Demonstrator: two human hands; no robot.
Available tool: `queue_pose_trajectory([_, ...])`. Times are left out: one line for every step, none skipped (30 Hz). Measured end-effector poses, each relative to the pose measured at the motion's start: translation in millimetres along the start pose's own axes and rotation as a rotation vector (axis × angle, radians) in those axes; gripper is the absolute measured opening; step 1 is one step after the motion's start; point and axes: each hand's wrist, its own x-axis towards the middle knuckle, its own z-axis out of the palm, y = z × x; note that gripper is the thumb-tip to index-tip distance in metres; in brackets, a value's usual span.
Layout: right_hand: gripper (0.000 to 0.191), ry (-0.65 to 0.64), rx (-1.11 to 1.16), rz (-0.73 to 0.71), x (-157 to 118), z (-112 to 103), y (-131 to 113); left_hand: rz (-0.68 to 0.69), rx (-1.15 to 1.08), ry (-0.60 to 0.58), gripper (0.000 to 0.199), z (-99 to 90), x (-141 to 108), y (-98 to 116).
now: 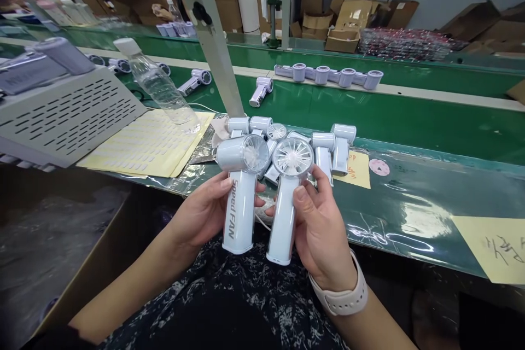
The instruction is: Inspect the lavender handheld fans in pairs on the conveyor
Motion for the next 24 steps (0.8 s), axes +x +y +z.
queue_pose_trajectory([0.076, -0.009, -0.008, -0.001, 0.3, -1.2, 0.3, -0.005, 0.003, 0.003, 0.034, 0.4, -0.2, 0.1])
queue_pose_trajectory([0.076, -0.023, -0.014, -0.003, 1.0, -2.5, 0.7, -0.011, 0.006, 0.004, 0.036, 0.6, -0.4, 0.2])
queue_pose_trajectory([0.074, -0.039, -0.015, -0.008, 2.0, -3.6, 1.1, -0.016, 0.01, 0.004, 0.039, 0.7, -0.4, 0.2])
queue_pose_trajectory([0.072, -0.053, -0.01, -0.014, 3.4, -4.6, 1.6, -0.02, 0.015, 0.003, 0.043, 0.6, -0.3, 0.1])
queue_pose_trajectory([0.069, -0.059, -0.001, -0.019, 5.1, -5.4, 2.2, -0.018, 0.025, 0.004, 0.048, 0.2, -0.2, -0.1])
queue_pose_trajectory([0.066, -0.054, 0.01, -0.023, 6.9, -5.9, 2.8, -0.009, 0.042, 0.006, 0.054, -0.3, 0.0, -0.4])
queue_pose_trajectory([0.064, -0.039, 0.022, -0.026, 8.7, -6.0, 3.3, -0.003, 0.068, 0.011, 0.06, -1.1, 0.2, -0.9])
queue_pose_trajectory([0.061, -0.018, 0.032, -0.03, 10.3, -5.8, 3.8, 0.001, 0.101, 0.019, 0.065, -2.1, 0.5, -1.3])
queue_pose_trajectory([0.06, 0.0, 0.035, -0.029, 11.8, -5.3, 4.1, 0.006, 0.137, 0.028, 0.071, -3.2, 0.7, -1.6])
queue_pose_trajectory([0.058, 0.013, 0.029, -0.023, 12.8, -4.6, 4.2, 0.011, 0.174, 0.034, 0.075, -4.3, 0.9, -1.4])
queue_pose_trajectory([0.056, 0.017, 0.013, -0.013, 13.4, -4.0, 4.3, 0.02, 0.207, 0.034, 0.077, -5.2, 0.7, -0.7])
queue_pose_trajectory([0.053, 0.004, -0.009, -0.008, 13.4, -3.6, 4.2, 0.032, 0.24, 0.029, 0.078, -5.8, 0.0, 0.8])
queue_pose_trajectory([0.05, -0.022, -0.035, -0.021, 12.7, -3.7, 4.2, 0.046, 0.278, 0.019, 0.077, -5.8, -1.4, 3.2])
queue_pose_trajectory([0.047, -0.056, -0.068, -0.064, 11.2, -4.4, 4.0, 0.061, 0.329, 0.005, 0.073, -5.3, -3.8, 6.4])
queue_pose_trajectory([0.044, -0.094, -0.12, -0.145, 9.0, -5.9, 3.8, 0.08, 0.399, -0.007, 0.068, -4.2, -7.3, 10.1])
queue_pose_trajectory([0.042, -0.129, -0.184, -0.251, 5.9, -8.1, 3.3, 0.116, 0.493, -0.014, 0.061, -2.6, -11.7, 14.0])
queue_pose_trajectory([0.042, -0.156, -0.249, -0.358, 2.3, -11.1, 2.6, 0.18, 0.614, -0.027, 0.055, -0.7, -16.7, 17.6])
queue_pose_trajectory([0.045, -0.184, -0.314, -0.461, -1.7, -14.5, 1.5, 0.286, 0.757, -0.051, 0.05, 1.1, -21.9, 20.5])
queue_pose_trajectory([0.049, -0.226, -0.376, -0.553, -5.5, -18.0, 0.2, 0.447, 0.91, -0.09, 0.045, 2.5, -26.8, 22.3])
queue_pose_trajectory([0.051, -0.282, -0.429, -0.622, -8.8, -21.3, -1.2, 0.65, 1.054, -0.132, 0.04, 3.3, -30.6, 22.8])
queue_pose_trajectory([0.049, -0.348, -0.464, -0.675, -11.1, -24.3, -2.4, 0.862, 1.17, -0.168, 0.034, 3.3, -33.2, 21.9])
queue_pose_trajectory([0.041, -0.417, -0.485, -0.723, -12.4, -26.8, -3.2, 1.058, 1.251, -0.19, 0.028, 2.5, -34.4, 19.6])
queue_pose_trajectory([0.033, -0.483, -0.512, -0.759, -12.8, -29.0, -3.6, 1.219, 1.298, -0.19, 0.023, 1.0, -34.3, 16.4])
queue_pose_trajectory([0.03, -0.529, -0.54, -0.771, -12.9, -31.1, -3.8, 1.334, 1.316, -0.168, 0.021, -1.0, -33.2, 12.7])
